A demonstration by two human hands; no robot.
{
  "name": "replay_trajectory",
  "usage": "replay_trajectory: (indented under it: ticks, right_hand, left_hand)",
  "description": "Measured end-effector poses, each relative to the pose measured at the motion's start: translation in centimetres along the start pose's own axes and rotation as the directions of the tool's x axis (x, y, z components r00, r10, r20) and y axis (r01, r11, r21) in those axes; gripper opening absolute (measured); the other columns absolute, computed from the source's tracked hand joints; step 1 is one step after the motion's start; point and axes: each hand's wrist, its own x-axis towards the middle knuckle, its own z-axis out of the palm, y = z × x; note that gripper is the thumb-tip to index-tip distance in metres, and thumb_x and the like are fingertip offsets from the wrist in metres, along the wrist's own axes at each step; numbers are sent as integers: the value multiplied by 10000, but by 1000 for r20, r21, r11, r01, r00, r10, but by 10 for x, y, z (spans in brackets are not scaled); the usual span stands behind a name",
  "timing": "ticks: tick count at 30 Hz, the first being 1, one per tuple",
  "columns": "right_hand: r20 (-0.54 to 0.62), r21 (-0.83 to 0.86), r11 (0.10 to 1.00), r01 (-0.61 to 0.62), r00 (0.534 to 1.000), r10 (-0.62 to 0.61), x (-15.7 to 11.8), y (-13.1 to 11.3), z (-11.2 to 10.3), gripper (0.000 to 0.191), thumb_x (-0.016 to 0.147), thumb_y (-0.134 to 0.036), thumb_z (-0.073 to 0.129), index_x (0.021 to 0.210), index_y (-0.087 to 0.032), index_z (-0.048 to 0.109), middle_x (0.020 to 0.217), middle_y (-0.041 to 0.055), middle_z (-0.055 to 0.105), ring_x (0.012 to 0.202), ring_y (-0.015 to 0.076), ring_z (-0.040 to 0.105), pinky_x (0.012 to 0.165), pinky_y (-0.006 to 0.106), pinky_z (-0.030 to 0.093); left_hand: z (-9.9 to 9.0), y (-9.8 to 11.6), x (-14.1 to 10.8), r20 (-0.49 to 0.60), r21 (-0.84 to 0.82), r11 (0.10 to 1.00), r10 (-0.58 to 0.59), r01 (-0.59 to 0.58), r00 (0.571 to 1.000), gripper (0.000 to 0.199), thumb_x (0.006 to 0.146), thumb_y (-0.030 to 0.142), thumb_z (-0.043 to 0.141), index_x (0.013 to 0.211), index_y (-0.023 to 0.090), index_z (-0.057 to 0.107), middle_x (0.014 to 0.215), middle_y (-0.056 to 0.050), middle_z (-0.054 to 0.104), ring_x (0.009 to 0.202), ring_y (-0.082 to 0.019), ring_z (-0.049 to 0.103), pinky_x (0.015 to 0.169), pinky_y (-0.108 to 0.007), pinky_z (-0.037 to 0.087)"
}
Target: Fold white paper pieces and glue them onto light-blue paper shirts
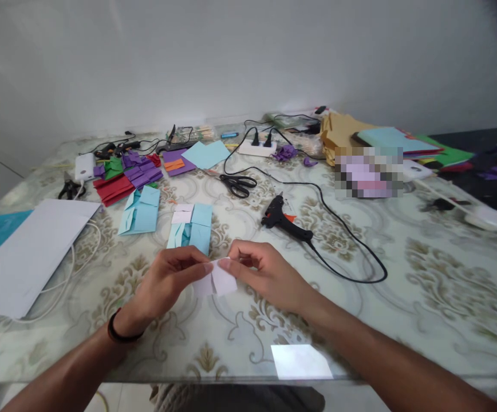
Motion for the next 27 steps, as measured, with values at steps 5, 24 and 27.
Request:
replay_trajectory:
  ticks: [5, 24, 27]
  right_hand:
    - [-9, -19, 1000, 9, 1000, -9, 1, 0, 1, 382, 982, -449, 626, 715, -186, 553, 662, -41, 484, 601, 111, 426, 553, 256, 337]
    - [42, -136, 981, -142, 988, 149, 1, -3, -6, 426, 920, -533, 727, 694, -182, 643, 680, 20, 704, 568, 125, 554, 537, 255, 369]
    - [6, -134, 982, -134, 991, 136, 1, -2, -5, 425, 916, -525, 737, 687, -181, 636, 661, 12, 690, 570, 124, 545, 541, 256, 363]
  left_hand:
    - [-4, -1, 1, 122, 132, 991, -30, 14, 992, 299, 933, 440, 709, 820, 164, 734, 699, 14, 585, 638, -112, 451, 568, -248, 319]
    - [-5, 2, 2, 30, 279, 959, 36, -43, 999, 358, 941, 465, 670, 775, 162, 762, 624, -8, 645, 586, -133, 521, 510, -230, 371]
    - [-6, 1, 2, 33, 270, 962, 36, -43, 999, 338, 937, 454, 677, 788, 163, 764, 639, -8, 658, 597, -135, 542, 519, -228, 388]
